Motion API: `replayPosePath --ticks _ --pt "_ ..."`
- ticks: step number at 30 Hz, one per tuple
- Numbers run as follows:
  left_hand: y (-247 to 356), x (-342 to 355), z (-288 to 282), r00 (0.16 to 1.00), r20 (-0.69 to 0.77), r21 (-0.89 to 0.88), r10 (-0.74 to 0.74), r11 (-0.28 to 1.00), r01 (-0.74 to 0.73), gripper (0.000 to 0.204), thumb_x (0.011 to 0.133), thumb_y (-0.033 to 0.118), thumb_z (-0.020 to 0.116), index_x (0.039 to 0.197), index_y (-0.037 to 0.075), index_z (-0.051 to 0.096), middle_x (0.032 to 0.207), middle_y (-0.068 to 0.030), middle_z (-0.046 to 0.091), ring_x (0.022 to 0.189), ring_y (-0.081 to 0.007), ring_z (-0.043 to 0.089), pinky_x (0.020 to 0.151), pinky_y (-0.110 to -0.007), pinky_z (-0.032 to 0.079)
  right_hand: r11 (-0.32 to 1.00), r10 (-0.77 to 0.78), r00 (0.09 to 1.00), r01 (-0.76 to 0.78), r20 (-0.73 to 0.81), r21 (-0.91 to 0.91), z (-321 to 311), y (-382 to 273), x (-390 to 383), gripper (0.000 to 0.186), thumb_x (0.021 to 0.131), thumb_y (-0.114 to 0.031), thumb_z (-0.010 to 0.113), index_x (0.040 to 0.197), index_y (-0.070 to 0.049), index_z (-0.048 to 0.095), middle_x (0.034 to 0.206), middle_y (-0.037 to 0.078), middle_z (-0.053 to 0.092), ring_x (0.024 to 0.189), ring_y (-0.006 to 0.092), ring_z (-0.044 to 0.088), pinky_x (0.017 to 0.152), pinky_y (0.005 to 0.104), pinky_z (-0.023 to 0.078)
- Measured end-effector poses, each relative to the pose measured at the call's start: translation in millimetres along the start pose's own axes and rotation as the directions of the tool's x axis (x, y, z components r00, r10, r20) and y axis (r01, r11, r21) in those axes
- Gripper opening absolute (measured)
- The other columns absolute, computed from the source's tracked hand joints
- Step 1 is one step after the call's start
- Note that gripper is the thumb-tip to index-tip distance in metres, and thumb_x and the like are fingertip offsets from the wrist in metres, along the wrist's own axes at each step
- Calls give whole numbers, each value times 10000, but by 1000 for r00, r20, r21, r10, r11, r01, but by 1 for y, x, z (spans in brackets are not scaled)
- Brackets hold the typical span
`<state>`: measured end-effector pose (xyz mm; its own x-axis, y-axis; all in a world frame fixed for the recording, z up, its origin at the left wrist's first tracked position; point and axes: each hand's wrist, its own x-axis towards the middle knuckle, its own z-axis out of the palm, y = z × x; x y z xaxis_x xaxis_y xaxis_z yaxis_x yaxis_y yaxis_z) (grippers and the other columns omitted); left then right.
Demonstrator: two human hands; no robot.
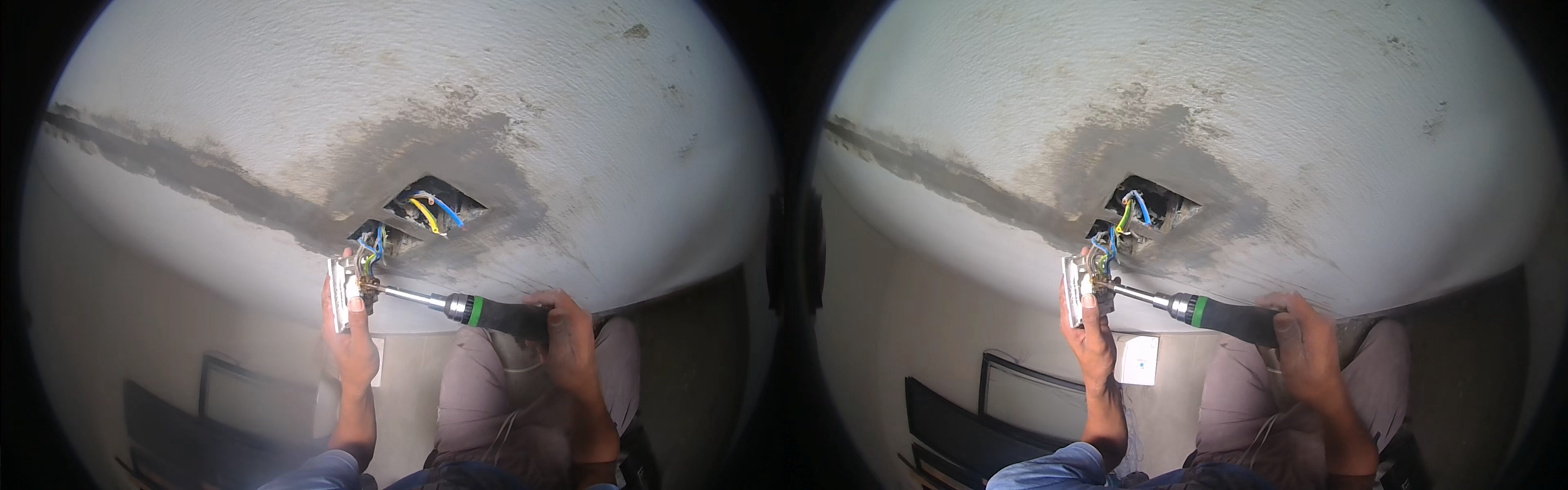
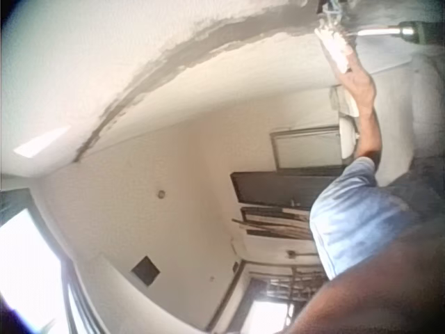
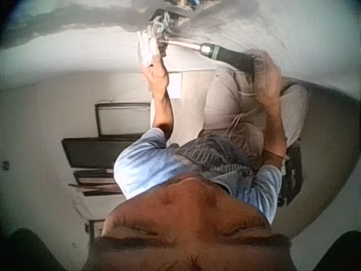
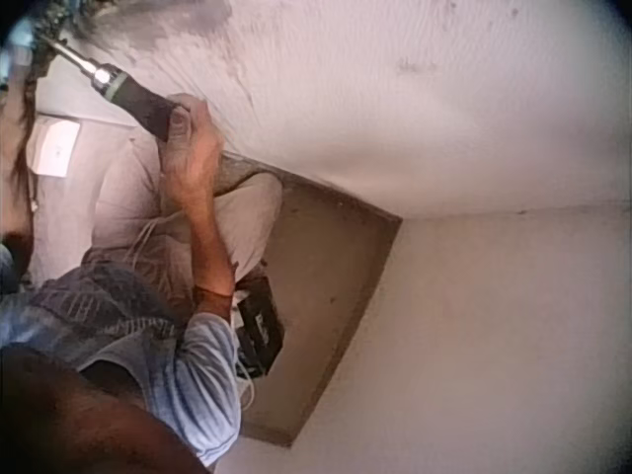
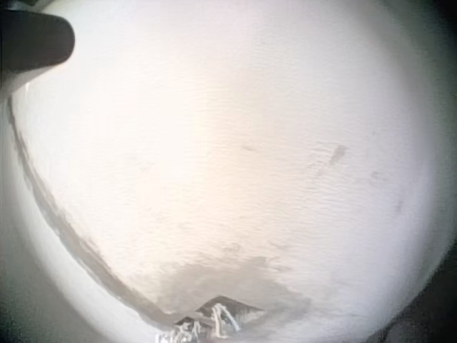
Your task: The person connects wires to the terminals of an electrical outlet by hand and using a screwdriver, then positions the outlet into the wall socket.
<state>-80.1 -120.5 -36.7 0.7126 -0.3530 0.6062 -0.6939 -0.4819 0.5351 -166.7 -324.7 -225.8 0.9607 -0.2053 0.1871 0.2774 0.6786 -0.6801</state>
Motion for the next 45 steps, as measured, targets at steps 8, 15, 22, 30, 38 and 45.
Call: replayPosePath --ticks 8,15,22,30,38,45 --pt "-4 -3 0 1000 17 -2 21 1000 -21 589 1037 207 481 1510 -84 283 1535 -184 424 1343 -243 466 1121 -373 368 938 -266 948 296 -173 182 24 1 12 356 980 -268 646 1184 13 569 1070 111 561 777 90 535 686 226 443" --pt "-2 -3 1 1000 0 -32 -3 999 3 507 1041 150 490 1480 -69 362 1488 -177 460 1297 -205 478 1085 -323 376 840 -526 844 496 -103 -219 11 22 21 513 910 -205 723 1324 -6 494 1062 100 571 802 100 561 704 247 477" --pt "-5 -5 2 1000 -13 9 2 1000 -2 608 1039 239 490 1510 -82 277 1532 -189 423 1325 -242 481 1090 -373 410 987 -3 985 31 -175 156 21 -10 10 566 847 -20 749 1349 -8 490 1018 81 623 799 103 624 583 236 511" --pt "-6 -2 4 999 -54 -92 4 996 -9 536 1018 155 519 1466 -72 332 1482 -213 444 1271 -266 534 1044 -431 494 982 -142 959 167 -244 84 3 -4 6 400 868 -28 756 1216 -8 560 1045 95 639 791 108 638 638 255 540" --pt "-11 -3 -3 991 -91 -233 -97 970 74 563 985 147 517 1462 -93 339 1475 -213 457 1314 -272 491 1074 -390 423 943 -332 916 328 -227 -58 10 -2 9 402 763 37 803 1107 3 599 977 84 656 873 130 676 770 268 551" --pt "-2 -1 3 994 -102 -229 -48 973 23 518 973 127 534 1423 -81 383 1378 -218 514 1213 -289 569 1027 -452 487 913 -378 909 336 -176 -230 14 -2 15 392 760 -8 821 1091 -21 612 915 62 646 824 91 641 709 243 527"
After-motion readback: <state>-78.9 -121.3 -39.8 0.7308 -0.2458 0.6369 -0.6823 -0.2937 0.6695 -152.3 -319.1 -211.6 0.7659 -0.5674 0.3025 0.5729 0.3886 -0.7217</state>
